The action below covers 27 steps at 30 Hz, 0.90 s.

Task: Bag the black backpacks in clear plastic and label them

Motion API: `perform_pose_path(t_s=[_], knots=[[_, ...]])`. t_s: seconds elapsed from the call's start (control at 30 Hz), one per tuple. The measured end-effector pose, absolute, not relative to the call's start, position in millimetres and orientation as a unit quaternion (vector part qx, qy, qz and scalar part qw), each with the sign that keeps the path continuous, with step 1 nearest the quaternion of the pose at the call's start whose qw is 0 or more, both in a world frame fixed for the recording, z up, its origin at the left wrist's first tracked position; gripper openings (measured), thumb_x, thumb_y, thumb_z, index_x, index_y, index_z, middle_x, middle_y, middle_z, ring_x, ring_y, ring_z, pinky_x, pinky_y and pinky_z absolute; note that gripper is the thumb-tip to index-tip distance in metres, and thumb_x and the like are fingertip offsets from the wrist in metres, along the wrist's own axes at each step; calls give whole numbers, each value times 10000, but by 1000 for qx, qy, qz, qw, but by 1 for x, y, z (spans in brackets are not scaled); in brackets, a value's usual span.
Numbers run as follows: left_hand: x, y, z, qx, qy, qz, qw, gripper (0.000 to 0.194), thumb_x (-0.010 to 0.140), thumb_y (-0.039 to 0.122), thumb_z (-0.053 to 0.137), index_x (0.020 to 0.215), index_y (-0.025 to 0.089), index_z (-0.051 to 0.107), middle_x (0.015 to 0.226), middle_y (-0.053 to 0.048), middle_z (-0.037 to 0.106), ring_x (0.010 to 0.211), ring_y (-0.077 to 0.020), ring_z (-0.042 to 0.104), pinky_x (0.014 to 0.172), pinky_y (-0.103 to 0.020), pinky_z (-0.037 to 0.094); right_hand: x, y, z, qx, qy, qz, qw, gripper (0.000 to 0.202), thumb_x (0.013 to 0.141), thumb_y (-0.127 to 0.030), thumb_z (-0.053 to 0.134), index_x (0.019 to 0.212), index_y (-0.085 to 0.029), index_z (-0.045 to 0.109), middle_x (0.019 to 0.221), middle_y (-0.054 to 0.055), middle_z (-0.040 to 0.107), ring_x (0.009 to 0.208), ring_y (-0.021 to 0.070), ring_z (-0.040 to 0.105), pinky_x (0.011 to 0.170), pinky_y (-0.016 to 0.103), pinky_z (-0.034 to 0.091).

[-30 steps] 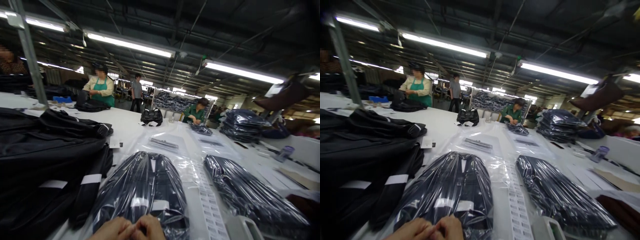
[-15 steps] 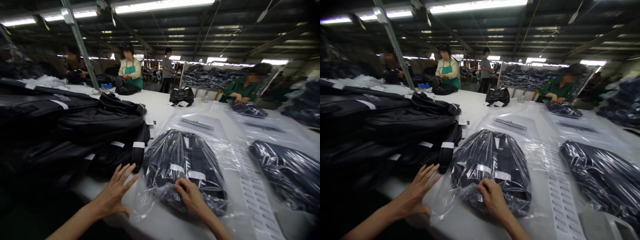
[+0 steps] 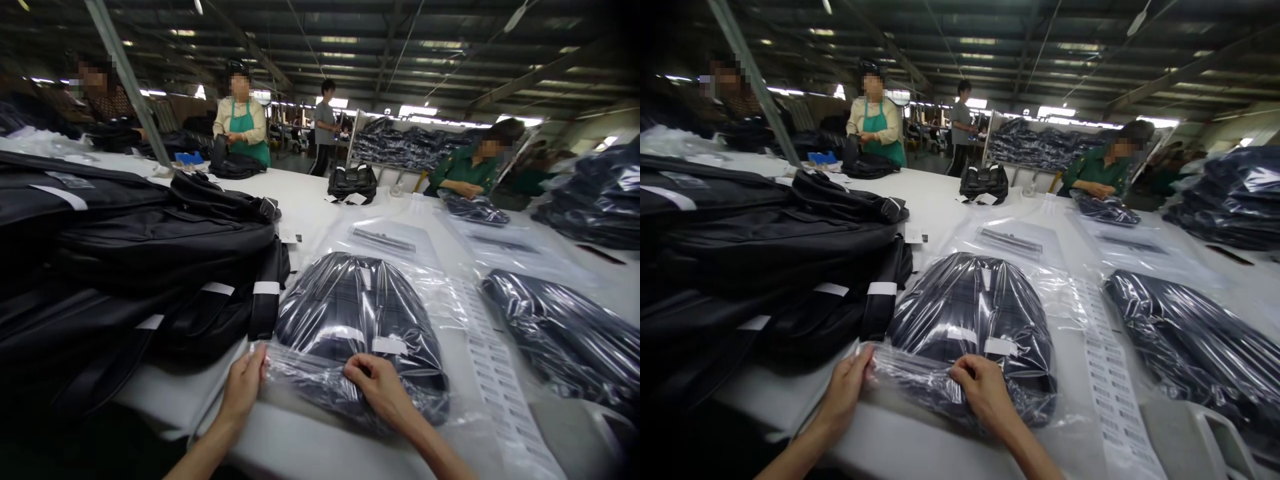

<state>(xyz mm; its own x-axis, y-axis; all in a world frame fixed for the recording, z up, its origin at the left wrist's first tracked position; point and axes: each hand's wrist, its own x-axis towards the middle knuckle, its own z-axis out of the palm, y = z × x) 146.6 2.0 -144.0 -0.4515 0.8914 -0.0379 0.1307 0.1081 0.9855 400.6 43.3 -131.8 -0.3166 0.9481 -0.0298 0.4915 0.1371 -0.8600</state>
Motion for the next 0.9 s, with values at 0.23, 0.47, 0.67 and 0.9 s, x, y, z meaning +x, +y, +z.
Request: perform_pose_path(t_s=[0.23,0.47,0.67,0.9], knots=[[132,16,-151,368,690,510,358,472,669,524,609,927,129,608,631,4,587,569,-167,546,527,-252,416,396,47,-131,-550,-698,371,270,228,785,-300,511,614,-180,600,587,-17,583,579,136,520,567,232,322],[172,-22,-104,845,346,405,-52,136,829,276,483,876,245,607,732,-46,597,676,-194,568,656,-350,478,395,48,-130,-553,-699,354,285,208,766,-270,516,621,-176,632,580,-2,612,567,138,546,564,233,329],[246,46,-109,984,88,142,65,487,914,466,307,589,203,556,579,-52,546,542,-154,508,509,-283,401,395,48,-130,-556,-695,355,287,148,686,-209,539,625,-163,665,567,-11,613,559,133,534,535,225,329],[249,71,-126,966,180,122,142,412,873,554,412,837,186,595,886,-80,595,792,-167,549,659,-231,437,406,56,-142,-498,-566,497,429,151,735,-262,523,741,-163,637,717,4,655,713,163,585,626,240,420]])
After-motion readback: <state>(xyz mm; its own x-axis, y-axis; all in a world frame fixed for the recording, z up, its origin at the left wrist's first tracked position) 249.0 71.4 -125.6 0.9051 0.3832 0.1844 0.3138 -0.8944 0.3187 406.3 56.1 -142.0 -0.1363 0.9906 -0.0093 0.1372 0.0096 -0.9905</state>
